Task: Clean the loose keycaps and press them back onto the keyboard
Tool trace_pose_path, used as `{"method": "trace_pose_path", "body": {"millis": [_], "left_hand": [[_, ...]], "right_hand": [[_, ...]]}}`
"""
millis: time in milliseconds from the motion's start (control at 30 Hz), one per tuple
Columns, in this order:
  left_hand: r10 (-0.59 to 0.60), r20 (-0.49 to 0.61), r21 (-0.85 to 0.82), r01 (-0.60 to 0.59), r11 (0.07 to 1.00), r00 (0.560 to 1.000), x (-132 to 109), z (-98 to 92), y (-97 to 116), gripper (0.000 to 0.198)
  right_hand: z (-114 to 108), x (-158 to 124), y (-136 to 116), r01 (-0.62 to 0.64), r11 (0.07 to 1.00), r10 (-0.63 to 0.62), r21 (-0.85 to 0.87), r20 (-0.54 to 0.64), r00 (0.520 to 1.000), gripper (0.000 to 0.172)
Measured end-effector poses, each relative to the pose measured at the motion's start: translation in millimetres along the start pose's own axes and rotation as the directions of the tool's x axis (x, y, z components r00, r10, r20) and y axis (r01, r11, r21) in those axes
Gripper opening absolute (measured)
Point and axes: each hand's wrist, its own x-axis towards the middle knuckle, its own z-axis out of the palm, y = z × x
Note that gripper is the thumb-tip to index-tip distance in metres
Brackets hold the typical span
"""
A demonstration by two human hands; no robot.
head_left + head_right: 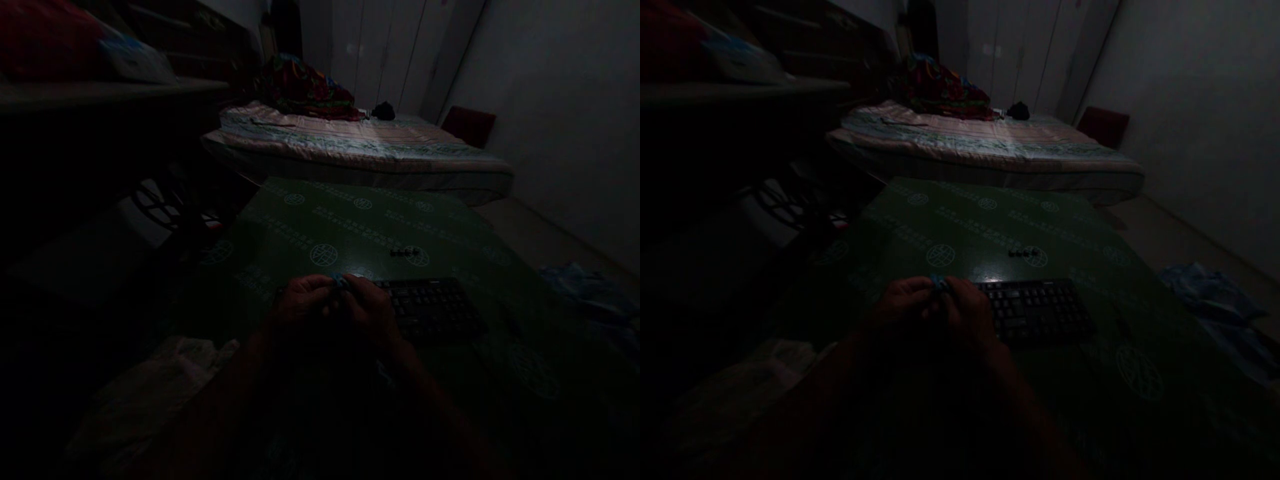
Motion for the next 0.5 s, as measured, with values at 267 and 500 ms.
{"method": "trace_pose_path", "body": {"millis": [267, 500], "left_hand": [[0.049, -0.114, 0.142, -0.032, 0.989, 0.992, -4.7, 7.7, 2.8, 0.023], [0.07, -0.126, 0.184, -0.046, 0.982, 0.99, -7.4, 11.3, 5.7, 0.02]], "right_hand": [[-0.4, 2.0, -2.6, -0.233, 0.913, 0.227, 0.334, 0.059, 0.972, 0.02], [0.5, 2.1, -1.7, -0.322, 0.847, 0.316, 0.423, 0.087, 0.945, 0.019]]}}
